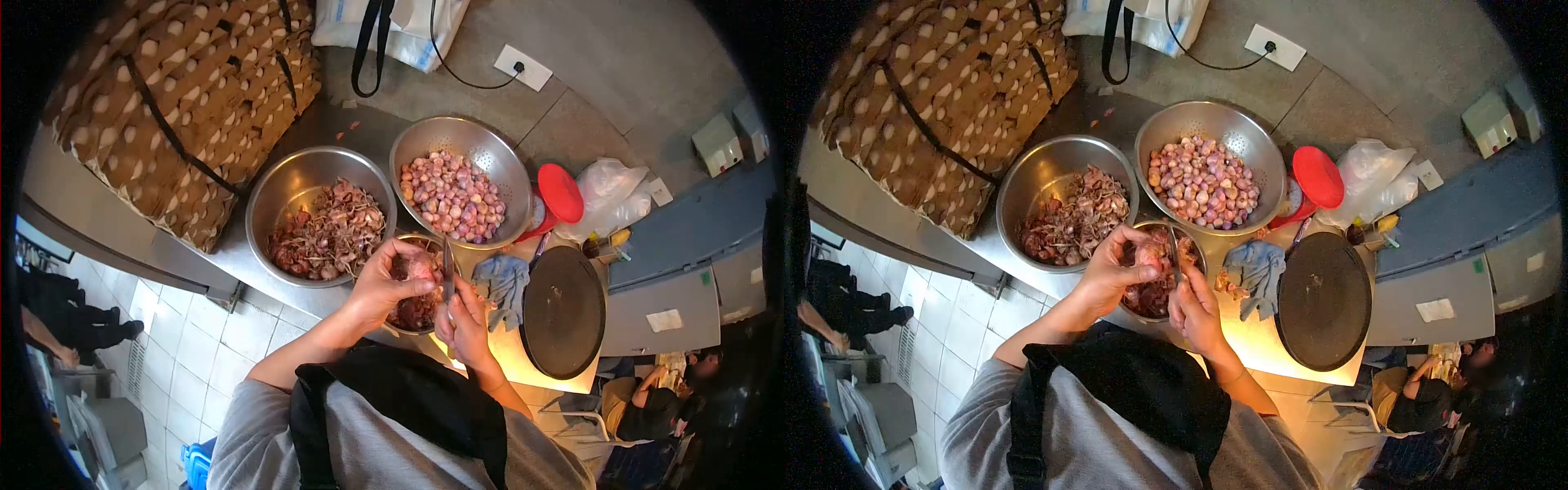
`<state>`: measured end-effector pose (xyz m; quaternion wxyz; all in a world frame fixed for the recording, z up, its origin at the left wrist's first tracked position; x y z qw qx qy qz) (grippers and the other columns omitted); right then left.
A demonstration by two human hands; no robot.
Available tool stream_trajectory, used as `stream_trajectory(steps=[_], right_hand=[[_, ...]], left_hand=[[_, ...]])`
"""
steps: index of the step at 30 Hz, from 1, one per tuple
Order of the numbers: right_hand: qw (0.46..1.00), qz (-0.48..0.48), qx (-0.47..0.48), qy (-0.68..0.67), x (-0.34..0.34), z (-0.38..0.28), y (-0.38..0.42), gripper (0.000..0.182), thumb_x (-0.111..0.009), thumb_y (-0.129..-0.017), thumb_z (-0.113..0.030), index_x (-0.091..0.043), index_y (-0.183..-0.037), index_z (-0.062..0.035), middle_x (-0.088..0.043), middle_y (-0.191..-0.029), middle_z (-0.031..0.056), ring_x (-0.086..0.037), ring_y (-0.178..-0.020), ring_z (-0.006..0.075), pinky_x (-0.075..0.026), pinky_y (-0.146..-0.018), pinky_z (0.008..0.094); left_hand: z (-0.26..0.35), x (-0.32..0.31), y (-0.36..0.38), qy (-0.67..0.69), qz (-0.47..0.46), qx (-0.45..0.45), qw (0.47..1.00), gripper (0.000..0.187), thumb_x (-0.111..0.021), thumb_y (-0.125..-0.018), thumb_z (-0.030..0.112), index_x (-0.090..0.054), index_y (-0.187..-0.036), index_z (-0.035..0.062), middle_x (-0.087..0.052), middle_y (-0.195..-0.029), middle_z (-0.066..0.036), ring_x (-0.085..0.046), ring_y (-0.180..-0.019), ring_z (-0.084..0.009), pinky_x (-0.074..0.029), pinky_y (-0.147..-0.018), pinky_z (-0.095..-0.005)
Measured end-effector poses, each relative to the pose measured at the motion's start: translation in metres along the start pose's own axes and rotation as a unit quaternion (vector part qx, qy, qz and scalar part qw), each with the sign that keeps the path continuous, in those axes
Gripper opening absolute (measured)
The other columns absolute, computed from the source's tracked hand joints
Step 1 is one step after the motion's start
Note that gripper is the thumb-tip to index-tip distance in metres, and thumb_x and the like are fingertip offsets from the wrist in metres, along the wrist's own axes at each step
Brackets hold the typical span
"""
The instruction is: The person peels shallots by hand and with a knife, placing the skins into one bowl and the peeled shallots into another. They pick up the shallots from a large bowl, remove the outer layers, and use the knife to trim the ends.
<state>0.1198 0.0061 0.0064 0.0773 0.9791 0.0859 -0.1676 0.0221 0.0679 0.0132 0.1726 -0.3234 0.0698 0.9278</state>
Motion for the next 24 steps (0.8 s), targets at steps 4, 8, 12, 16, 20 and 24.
stream_trajectory(steps=[4,8,12,16,20,24], right_hand=[[0.996,0.071,-0.031,-0.038,0.030,0.010,0.000,0.042,-0.036,-0.092,-0.030,-0.028,-0.131,-0.0143,-0.030,-0.048,-0.0002,-0.026,-0.035,0.0071,-0.023,-0.035,0.0196],[1.000,0.007,-0.013,-0.018,0.025,0.013,0.005,0.046,-0.037,-0.091,-0.033,-0.026,-0.133,-0.0173,-0.031,-0.047,-0.0004,-0.025,-0.035,0.0066,-0.023,-0.035,0.0192],[0.999,-0.050,0.003,0.017,-0.004,0.016,0.015,0.050,-0.039,-0.091,-0.031,-0.022,-0.135,-0.0129,-0.032,-0.049,-0.0006,-0.028,-0.038,0.0064,-0.023,-0.036,0.0194],[0.998,-0.043,-0.027,0.033,0.002,0.020,0.008,0.047,-0.037,-0.093,-0.021,-0.021,-0.135,-0.0091,-0.034,-0.053,-0.0022,-0.033,-0.045,0.0062,-0.028,-0.042,0.0186],[0.999,-0.010,-0.010,0.042,0.013,0.021,-0.004,0.042,-0.038,-0.092,-0.017,-0.028,-0.132,-0.0053,-0.035,-0.055,-0.0026,-0.033,-0.046,0.0052,-0.028,-0.042,0.0180],[0.987,0.147,-0.007,0.066,0.055,0.017,-0.013,0.039,-0.038,-0.092,-0.017,-0.032,-0.129,-0.0062,-0.033,-0.052,-0.0038,-0.031,-0.042,0.0044,-0.024,-0.038,0.0170]], left_hand=[[-0.016,0.003,0.011,0.043,0.029,0.051,0.997,0.043,-0.070,-0.067,-0.002,-0.046,-0.102,0.0038,-0.049,-0.097,-0.004,-0.051,-0.087,-0.0108,-0.044,-0.079,-0.0239],[-0.019,0.004,0.018,0.127,0.053,0.054,0.989,0.044,-0.070,-0.068,0.000,-0.044,-0.104,0.0045,-0.048,-0.096,-0.004,-0.050,-0.090,-0.0112,-0.044,-0.080,-0.0245],[-0.029,0.016,0.021,0.053,0.075,-0.009,0.996,0.043,-0.070,-0.067,-0.001,-0.043,-0.100,0.0054,-0.049,-0.096,-0.003,-0.050,-0.091,-0.0112,-0.044,-0.080,-0.0247],[-0.026,0.020,0.022,0.038,0.095,-0.050,0.994,0.042,-0.071,-0.066,-0.001,-0.043,-0.096,0.0064,-0.050,-0.096,-0.003,-0.050,-0.091,-0.0110,-0.044,-0.080,-0.0250],[-0.015,0.011,0.018,0.023,0.058,-0.009,0.998,0.041,-0.070,-0.068,-0.001,-0.044,-0.099,0.0069,-0.051,-0.097,-0.004,-0.052,-0.090,-0.0114,-0.044,-0.079,-0.0251],[-0.016,0.006,0.012,0.101,0.013,0.065,0.993,0.038,-0.066,-0.073,0.001,-0.044,-0.103,0.0065,-0.051,-0.099,-0.005,-0.054,-0.090,-0.0139,-0.046,-0.080,-0.0285]])
Point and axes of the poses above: each hand's wrist, its own y-axis away from the middle knuckle, its own x-axis out of the back of the hand, z = x × y, the point moved 10 cm from there along -y, towards the middle knuckle
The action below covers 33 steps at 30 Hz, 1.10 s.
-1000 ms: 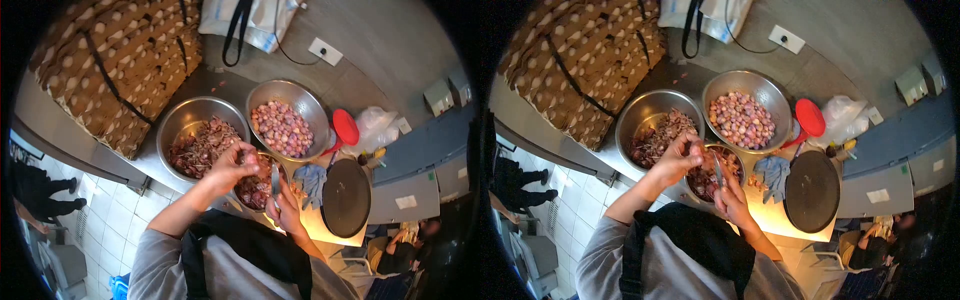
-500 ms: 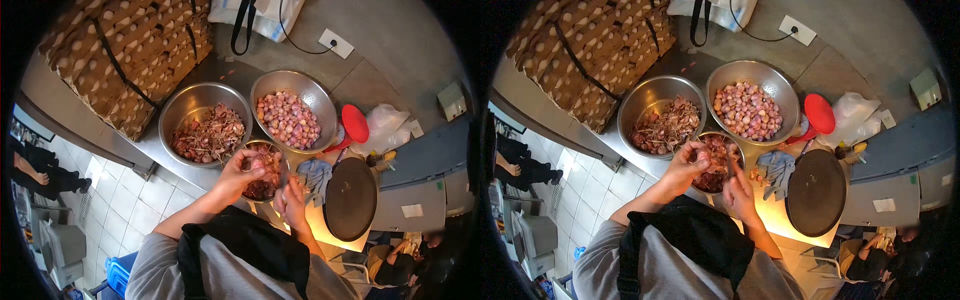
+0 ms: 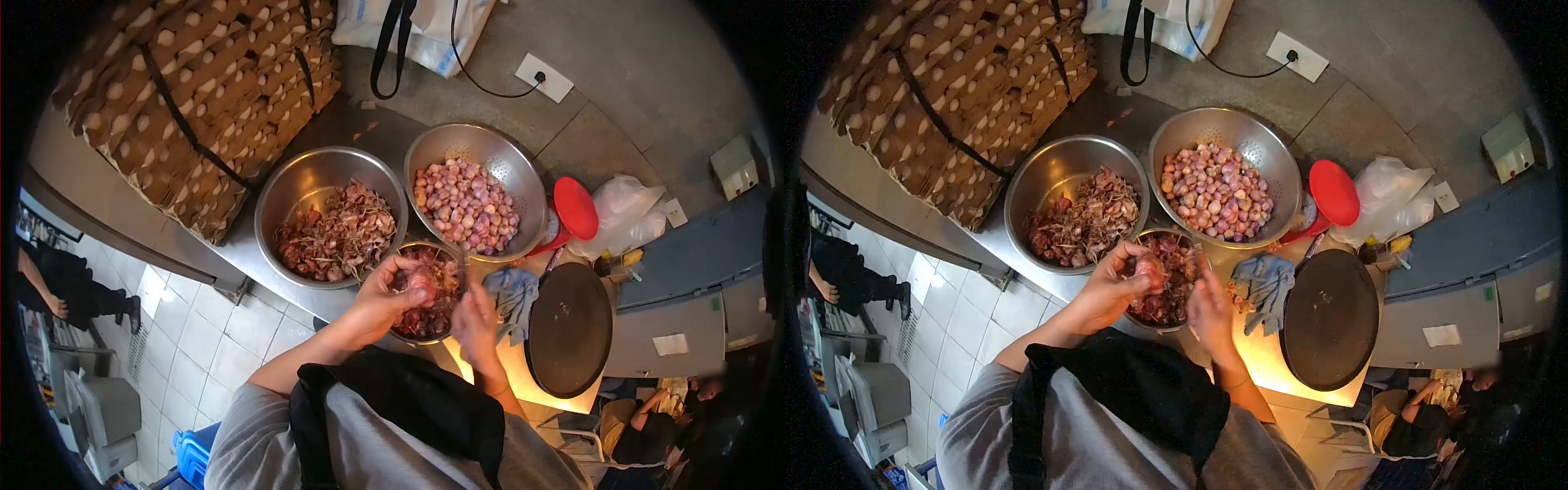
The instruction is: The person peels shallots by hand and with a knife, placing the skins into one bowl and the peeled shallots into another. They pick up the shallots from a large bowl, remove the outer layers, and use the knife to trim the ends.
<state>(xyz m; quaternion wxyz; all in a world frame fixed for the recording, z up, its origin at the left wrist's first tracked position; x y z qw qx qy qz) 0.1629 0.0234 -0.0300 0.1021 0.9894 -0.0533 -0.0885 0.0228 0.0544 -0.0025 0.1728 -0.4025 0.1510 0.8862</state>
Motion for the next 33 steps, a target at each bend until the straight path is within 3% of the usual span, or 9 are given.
stream_trajectory(steps=[3,6,8,12,15,21,27,29,33], right_hand=[[0.999,-0.032,0.018,0.007,0.010,-0.003,-0.005,0.040,-0.038,-0.092,-0.014,-0.032,-0.130,-0.0040,-0.032,-0.058,-0.0040,-0.031,-0.048,0.0026,-0.025,-0.043,0.0152],[0.969,-0.099,0.104,0.203,-0.001,-0.002,0.017,0.045,-0.042,-0.090,-0.015,-0.030,-0.131,-0.0037,-0.053,-0.087,0.0075,-0.053,-0.070,0.0160,-0.040,-0.058,0.0241],[0.931,-0.136,0.134,0.311,-0.022,-0.025,0.030,0.050,-0.047,-0.087,-0.016,-0.029,-0.132,-0.0047,-0.050,-0.118,0.0206,-0.055,-0.101,0.0307,-0.043,-0.078,0.0307],[0.932,-0.132,0.125,0.312,-0.016,-0.024,0.034,0.051,-0.048,-0.085,-0.016,-0.030,-0.132,-0.0075,-0.047,-0.119,0.0216,-0.053,-0.101,0.0348,-0.043,-0.077,0.0280],[0.917,-0.129,0.186,0.328,-0.018,-0.031,0.034,0.051,-0.048,-0.085,-0.017,-0.030,-0.132,-0.0083,-0.050,-0.115,0.0222,-0.055,-0.098,0.0342,-0.044,-0.074,0.0293],[0.933,-0.133,0.097,0.321,-0.021,-0.021,0.025,0.051,-0.049,-0.085,-0.017,-0.030,-0.132,-0.0082,-0.047,-0.119,0.0229,-0.050,-0.105,0.0343,-0.042,-0.082,0.0312],[0.941,-0.142,0.148,0.270,-0.037,-0.036,0.014,0.047,-0.046,-0.087,-0.014,-0.032,-0.130,-0.0046,-0.046,-0.122,0.0196,-0.046,-0.114,0.0263,-0.035,-0.091,0.0296],[0.962,-0.142,0.108,0.207,-0.034,-0.020,0.012,0.043,-0.045,-0.088,-0.013,-0.033,-0.129,-0.0032,-0.048,-0.119,0.0168,-0.045,-0.112,0.0230,-0.033,-0.093,0.0300],[0.981,-0.118,0.099,0.120,-0.031,-0.004,0.007,0.033,-0.045,-0.089,-0.012,-0.038,-0.120,-0.0032,-0.052,-0.100,0.0090,-0.049,-0.089,0.0150,-0.039,-0.078,0.0253]], left_hand=[[-0.007,0.004,0.003,0.045,-0.027,0.021,0.998,0.037,-0.058,-0.081,0.007,-0.041,-0.115,0.0068,-0.050,-0.107,-0.005,-0.054,-0.095,-0.0163,-0.046,-0.082,-0.0333],[-0.009,0.005,-0.002,0.068,-0.010,0.049,0.996,0.038,-0.052,-0.085,0.010,-0.039,-0.121,0.0080,-0.051,-0.112,-0.004,-0.054,-0.098,-0.0156,-0.046,-0.082,-0.0311],[-0.009,0.008,-0.009,0.042,-0.010,0.046,0.998,0.037,-0.053,-0.084,0.009,-0.042,-0.119,0.0077,-0.052,-0.110,-0.004,-0.053,-0.098,-0.0149,-0.046,-0.082,-0.0297],[-0.016,0.016,-0.013,0.026,0.012,0.057,0.998,0.034,-0.057,-0.082,0.008,-0.047,-0.115,0.0078,-0.054,-0.103,-0.002,-0.054,-0.095,-0.0126,-0.046,-0.080,-0.0271],[-0.024,0.021,-0.012,0.036,0.023,0.062,0.997,0.033,-0.056,-0.082,0.009,-0.049,-0.114,0.0100,-0.055,-0.100,0.000,-0.054,-0.094,-0.0120,-0.045,-0.080,-0.0275],[-0.035,0.026,-0.010,0.062,0.035,0.054,0.996,0.030,-0.056,-0.082,0.006,-0.051,-0.111,0.0105,-0.055,-0.104,-0.001,-0.054,-0.095,-0.0138,-0.045,-0.081,-0.0307],[-0.043,0.023,-0.009,0.035,0.000,0.027,0.999,0.029,-0.056,-0.081,0.004,-0.051,-0.109,0.0100,-0.056,-0.106,-0.004,-0.055,-0.095,-0.0178,-0.045,-0.082,-0.0336],[-0.040,0.024,-0.009,0.036,0.012,0.007,0.999,0.028,-0.058,-0.080,0.003,-0.052,-0.106,0.0080,-0.056,-0.102,-0.004,-0.055,-0.092,-0.0157,-0.045,-0.080,-0.0312],[-0.037,0.021,-0.004,-0.013,0.029,-0.031,0.999,0.030,-0.063,-0.076,-0.001,-0.053,-0.103,0.0043,-0.056,-0.095,-0.003,-0.055,-0.086,-0.0100,-0.046,-0.078,-0.0248]])
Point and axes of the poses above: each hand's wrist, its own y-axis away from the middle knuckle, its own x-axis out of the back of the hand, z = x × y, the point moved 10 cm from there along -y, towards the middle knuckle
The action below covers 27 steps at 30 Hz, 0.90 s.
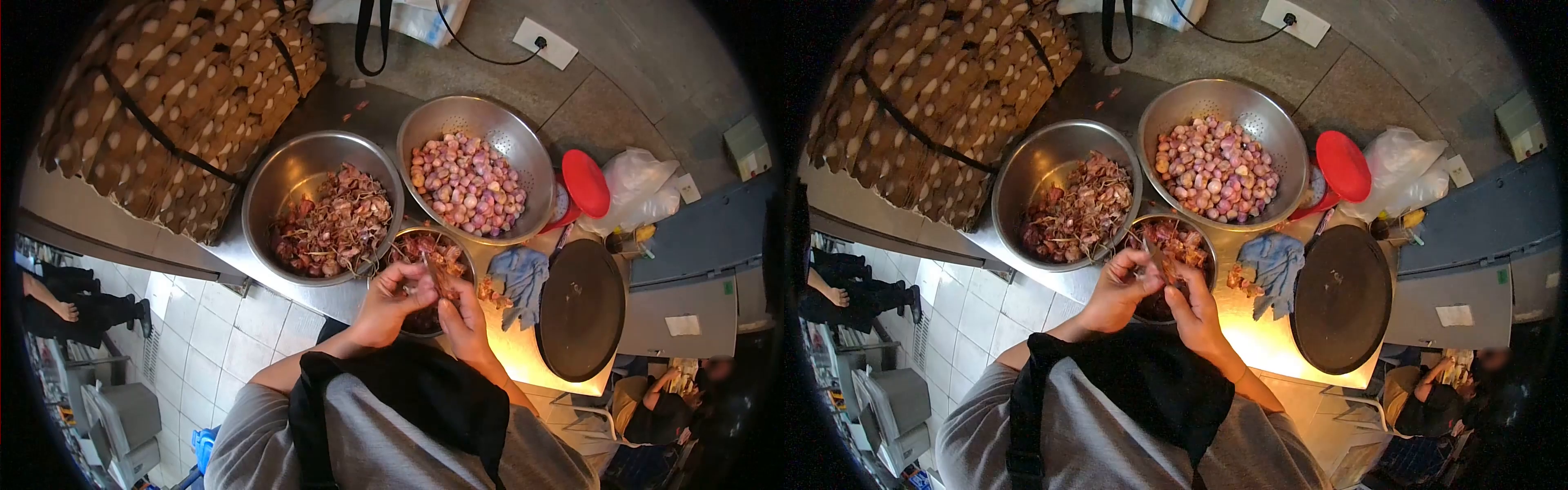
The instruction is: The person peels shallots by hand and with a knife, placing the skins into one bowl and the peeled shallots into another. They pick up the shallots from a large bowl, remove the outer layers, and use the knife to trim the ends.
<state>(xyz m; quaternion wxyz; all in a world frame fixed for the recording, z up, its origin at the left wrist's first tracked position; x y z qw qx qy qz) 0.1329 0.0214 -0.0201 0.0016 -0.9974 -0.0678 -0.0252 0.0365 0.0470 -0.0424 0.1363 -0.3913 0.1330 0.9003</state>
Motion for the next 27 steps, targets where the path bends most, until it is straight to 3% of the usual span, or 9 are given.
stream_trajectory(steps=[3,6,9,12,13,16,19,23,27], right_hand=[[0.991,0.010,-0.021,-0.131,-0.003,0.006,-0.004,0.024,-0.044,-0.090,-0.014,-0.039,-0.112,-0.0057,-0.050,-0.078,0.0020,-0.045,-0.063,0.0067,-0.037,-0.056,0.0174],[0.959,-0.007,-0.092,-0.268,-0.010,0.006,0.000,0.014,-0.040,-0.092,-0.019,-0.039,-0.104,-0.0118,-0.038,-0.059,-0.0014,-0.030,-0.045,0.0038,-0.024,-0.041,0.0152],[0.890,-0.066,-0.143,-0.427,-0.016,-0.007,0.004,0.010,-0.036,-0.093,-0.023,-0.038,-0.100,-0.0161,-0.030,-0.050,-0.0006,-0.025,-0.036,0.0068,-0.023,-0.035,0.0187],[0.908,-0.040,-0.146,-0.390,-0.008,-0.005,0.000,0.009,-0.034,-0.093,-0.025,-0.038,-0.097,-0.0180,-0.027,-0.047,-0.0002,-0.021,-0.032,0.0072,-0.021,-0.033,0.0193],[0.914,-0.038,-0.139,-0.379,-0.005,-0.006,0.001,0.011,-0.037,-0.093,-0.023,-0.038,-0.100,-0.0156,-0.030,-0.050,-0.0014,-0.025,-0.037,0.0061,-0.022,-0.035,0.0187],[0.963,0.037,-0.092,-0.249,0.006,-0.001,-0.002,0.014,-0.039,-0.092,-0.021,-0.038,-0.103,-0.0121,-0.033,-0.054,-0.0024,-0.029,-0.043,0.0050,-0.023,-0.038,0.0184],[0.979,0.048,-0.048,-0.194,0.003,-0.006,0.001,0.017,-0.041,-0.091,-0.019,-0.038,-0.105,-0.0091,-0.034,-0.058,-0.0031,-0.030,-0.047,0.0044,-0.023,-0.040,0.0183],[0.958,-0.005,-0.071,-0.279,-0.003,-0.011,0.003,0.017,-0.040,-0.092,-0.021,-0.038,-0.106,-0.0111,-0.035,-0.058,-0.0024,-0.030,-0.046,0.0046,-0.023,-0.040,0.0181],[0.962,0.078,-0.096,-0.244,0.028,-0.003,-0.004,0.018,-0.040,-0.092,-0.022,-0.039,-0.107,-0.0132,-0.032,-0.053,-0.0036,-0.028,-0.042,0.0046,-0.021,-0.038,0.0177]], left_hand=[[0.001,-0.001,0.002,-0.039,0.007,-0.007,0.999,0.032,-0.064,-0.074,-0.003,-0.053,-0.103,0.0034,-0.056,-0.095,-0.002,-0.055,-0.085,-0.0095,-0.046,-0.078,-0.0240],[0.007,-0.006,0.003,-0.081,-0.003,-0.010,0.997,0.032,-0.063,-0.075,-0.003,-0.052,-0.104,0.0028,-0.055,-0.098,-0.003,-0.054,-0.087,-0.0098,-0.046,-0.079,-0.0242],[0.008,-0.012,0.001,-0.082,-0.030,-0.003,0.996,0.033,-0.061,-0.077,0.000,-0.049,-0.108,0.0028,-0.053,-0.102,-0.004,-0.053,-0.091,-0.0106,-0.046,-0.079,-0.0249],[0.005,-0.015,0.000,-0.010,0.001,0.060,0.998,0.036,-0.059,-0.080,0.003,-0.045,-0.113,0.0037,-0.051,-0.104,-0.005,-0.052,-0.094,-0.0112,-0.046,-0.079,-0.0260],[0.001,-0.014,0.001,0.022,0.022,0.090,0.995,0.037,-0.058,-0.081,0.004,-0.043,-0.115,0.0041,-0.051,-0.105,-0.005,-0.051,-0.095,-0.0113,-0.047,-0.079,-0.0264],[-0.010,-0.008,0.005,-0.058,0.034,0.113,0.991,0.037,-0.056,-0.083,0.006,-0.041,-0.117,0.0048,-0.052,-0.104,-0.005,-0.053,-0.092,-0.0121,-0.047,-0.078,-0.0267],[-0.009,-0.011,0.002,-0.102,0.004,0.094,0.990,0.034,-0.055,-0.084,0.007,-0.042,-0.115,0.0038,-0.052,-0.105,-0.005,-0.054,-0.090,-0.0128,-0.048,-0.077,-0.0268],[-0.006,-0.012,-0.005,-0.112,-0.037,0.063,0.991,0.034,-0.054,-0.084,0.007,-0.042,-0.116,0.0033,-0.052,-0.105,-0.005,-0.055,-0.089,-0.0135,-0.049,-0.076,-0.0271],[0.003,-0.025,0.004,-0.051,-0.082,0.091,0.991,0.031,-0.051,-0.086,0.009,-0.043,-0.116,0.0053,-0.053,-0.104,-0.006,-0.054,-0.092,-0.0143,-0.047,-0.080,-0.0318]])
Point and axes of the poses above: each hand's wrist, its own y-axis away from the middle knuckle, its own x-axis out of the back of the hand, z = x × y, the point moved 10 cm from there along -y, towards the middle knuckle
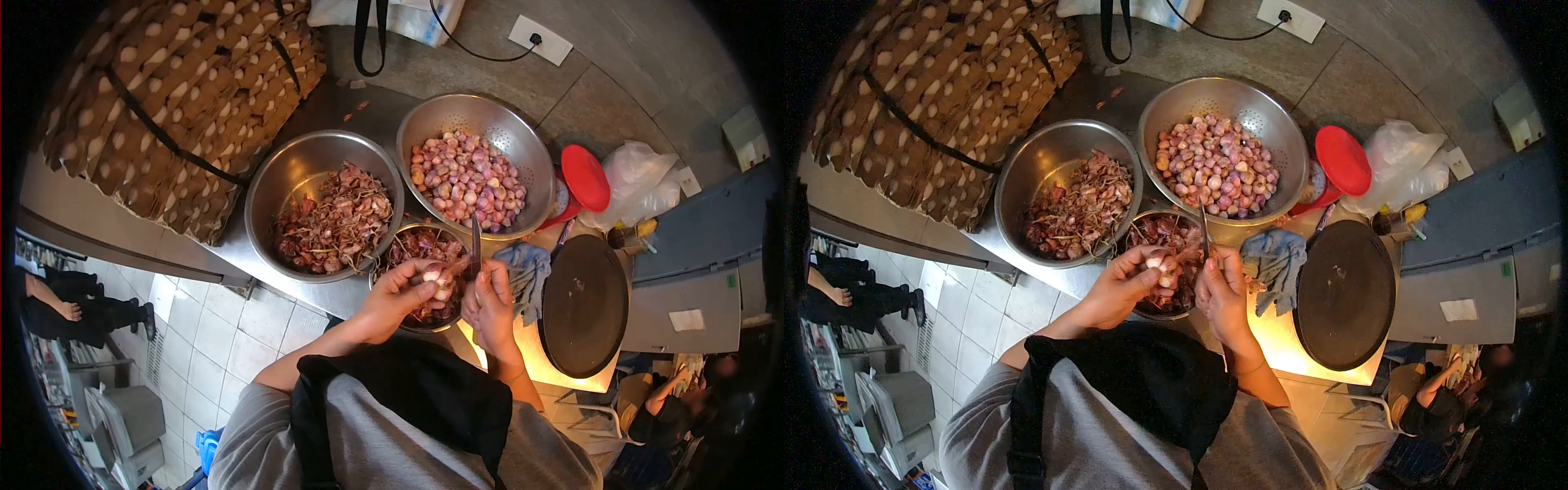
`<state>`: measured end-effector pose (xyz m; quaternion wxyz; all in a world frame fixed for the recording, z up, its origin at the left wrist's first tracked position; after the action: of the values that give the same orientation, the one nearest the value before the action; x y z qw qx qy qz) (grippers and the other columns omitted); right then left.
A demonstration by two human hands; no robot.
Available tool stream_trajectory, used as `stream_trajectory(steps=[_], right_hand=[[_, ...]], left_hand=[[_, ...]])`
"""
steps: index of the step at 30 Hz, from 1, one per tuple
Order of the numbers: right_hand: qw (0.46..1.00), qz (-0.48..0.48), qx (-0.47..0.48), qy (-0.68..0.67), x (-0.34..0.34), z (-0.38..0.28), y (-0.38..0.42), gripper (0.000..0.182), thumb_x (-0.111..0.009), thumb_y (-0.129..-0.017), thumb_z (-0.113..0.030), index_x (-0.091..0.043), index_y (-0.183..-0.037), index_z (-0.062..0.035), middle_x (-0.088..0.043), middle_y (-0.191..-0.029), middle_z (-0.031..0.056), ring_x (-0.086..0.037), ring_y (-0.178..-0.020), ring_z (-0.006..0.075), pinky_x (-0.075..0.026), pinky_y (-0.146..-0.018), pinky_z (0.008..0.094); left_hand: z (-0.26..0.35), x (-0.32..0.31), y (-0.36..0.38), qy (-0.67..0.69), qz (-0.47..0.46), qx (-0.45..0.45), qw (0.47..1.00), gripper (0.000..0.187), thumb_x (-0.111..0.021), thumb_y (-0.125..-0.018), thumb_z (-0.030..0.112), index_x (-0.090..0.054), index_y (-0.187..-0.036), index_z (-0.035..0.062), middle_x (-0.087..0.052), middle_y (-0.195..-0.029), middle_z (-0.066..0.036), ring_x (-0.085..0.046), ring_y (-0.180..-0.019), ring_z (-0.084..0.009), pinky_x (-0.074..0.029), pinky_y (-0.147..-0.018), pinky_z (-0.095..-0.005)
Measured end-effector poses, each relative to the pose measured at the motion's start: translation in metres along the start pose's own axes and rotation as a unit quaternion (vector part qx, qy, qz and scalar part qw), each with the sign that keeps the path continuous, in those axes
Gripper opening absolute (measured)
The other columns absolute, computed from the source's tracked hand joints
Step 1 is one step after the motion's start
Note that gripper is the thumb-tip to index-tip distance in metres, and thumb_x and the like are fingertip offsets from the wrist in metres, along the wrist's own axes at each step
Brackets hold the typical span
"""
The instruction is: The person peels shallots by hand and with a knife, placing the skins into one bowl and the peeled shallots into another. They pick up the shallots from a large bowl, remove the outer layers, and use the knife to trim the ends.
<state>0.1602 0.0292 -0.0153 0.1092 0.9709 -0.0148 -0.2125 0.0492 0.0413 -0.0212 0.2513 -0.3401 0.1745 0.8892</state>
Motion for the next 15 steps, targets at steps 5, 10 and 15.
stream_trajectory(steps=[5,10,15], right_hand=[[0.998,-0.009,-0.020,0.057,0.004,0.010,-0.005,0.035,-0.040,-0.092,-0.020,-0.032,-0.125,-0.0116,-0.032,-0.055,-0.0051,-0.028,-0.044,0.0041,-0.022,-0.039,0.0179],[0.989,-0.084,0.013,0.118,-0.019,0.011,0.008,0.049,-0.040,-0.092,-0.016,-0.020,-0.136,-0.0103,-0.034,-0.063,-0.0061,-0.028,-0.050,0.0032,-0.025,-0.046,0.0162],[0.936,-0.122,0.066,0.323,-0.031,0.011,0.015,0.046,-0.041,-0.090,-0.014,-0.028,-0.133,-0.0050,-0.051,-0.099,0.0087,-0.053,-0.075,0.0173,-0.041,-0.063,0.0253]], left_hand=[[0.017,0.005,0.003,0.022,0.038,-0.001,0.999,0.031,-0.046,-0.088,0.010,-0.041,-0.119,0.0083,-0.052,-0.106,-0.007,-0.052,-0.096,-0.0149,-0.046,-0.083,-0.0354],[0.022,0.020,0.003,0.005,0.100,-0.021,0.995,0.030,-0.048,-0.087,0.007,-0.043,-0.116,0.0083,-0.052,-0.102,-0.004,-0.053,-0.094,-0.0137,-0.047,-0.083,-0.0309],[0.018,0.029,0.003,-0.043,0.134,-0.032,0.990,0.028,-0.053,-0.084,0.004,-0.045,-0.110,0.0082,-0.052,-0.097,-0.002,-0.054,-0.088,-0.0111,-0.047,-0.078,-0.0265]])
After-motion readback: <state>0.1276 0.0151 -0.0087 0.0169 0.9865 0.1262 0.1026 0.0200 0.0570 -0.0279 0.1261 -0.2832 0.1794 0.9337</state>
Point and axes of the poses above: each hand's wrist, its own y-axis away from the middle knuckle, its own x-axis out of the back of the hand, z = x × y, the point moved 10 cm from there along -y, towards the middle knuckle
